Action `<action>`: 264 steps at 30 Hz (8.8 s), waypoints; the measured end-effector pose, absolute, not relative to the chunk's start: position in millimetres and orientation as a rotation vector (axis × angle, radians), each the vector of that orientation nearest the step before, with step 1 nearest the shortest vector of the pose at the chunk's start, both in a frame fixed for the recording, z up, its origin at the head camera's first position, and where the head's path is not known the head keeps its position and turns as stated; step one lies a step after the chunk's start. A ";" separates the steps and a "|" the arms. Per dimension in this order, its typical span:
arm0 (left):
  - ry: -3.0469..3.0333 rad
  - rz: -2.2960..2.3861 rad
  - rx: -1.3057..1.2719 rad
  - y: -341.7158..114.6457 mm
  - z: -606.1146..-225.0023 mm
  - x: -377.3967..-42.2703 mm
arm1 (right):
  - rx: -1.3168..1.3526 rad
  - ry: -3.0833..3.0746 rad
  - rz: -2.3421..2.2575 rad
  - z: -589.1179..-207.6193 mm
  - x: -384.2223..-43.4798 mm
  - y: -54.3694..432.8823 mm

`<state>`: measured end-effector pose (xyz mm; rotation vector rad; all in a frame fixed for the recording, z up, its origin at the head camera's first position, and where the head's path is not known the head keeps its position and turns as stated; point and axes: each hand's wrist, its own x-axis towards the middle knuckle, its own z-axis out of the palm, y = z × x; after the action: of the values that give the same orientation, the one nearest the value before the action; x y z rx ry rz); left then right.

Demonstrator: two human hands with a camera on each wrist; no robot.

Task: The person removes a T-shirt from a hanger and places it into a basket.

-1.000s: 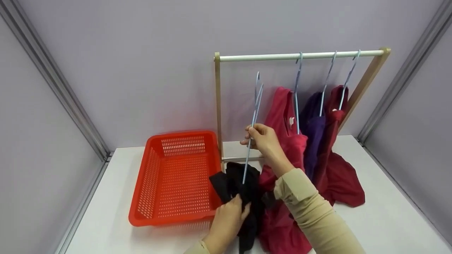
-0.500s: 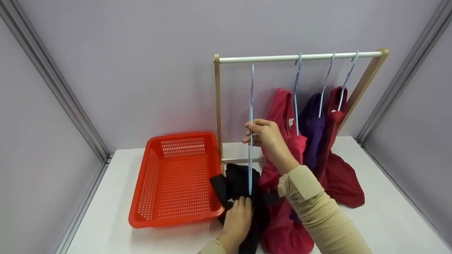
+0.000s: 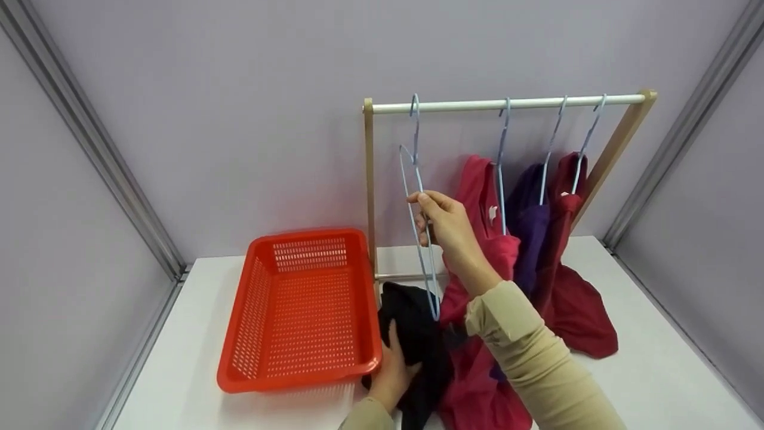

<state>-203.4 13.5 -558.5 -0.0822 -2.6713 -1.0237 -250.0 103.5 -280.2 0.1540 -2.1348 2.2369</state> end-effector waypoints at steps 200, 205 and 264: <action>-2.555 -0.828 0.543 -236.8 -494.6 -225.7 | 0.035 -1.801 2.078 -302.9 -243.5 155.5; -2.549 -0.833 0.551 -237.0 -493.1 -225.7 | 0.084 -1.746 2.084 -320.5 -244.2 157.2; -2.469 -0.384 -0.597 -14.2 -410.0 -280.9 | -0.078 -2.087 2.051 -436.6 -205.8 170.0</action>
<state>-280.9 -14.2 -410.0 -0.5974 -2.4690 -0.3844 -205.8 170.0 -436.6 -0.0779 -2.0870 2.0511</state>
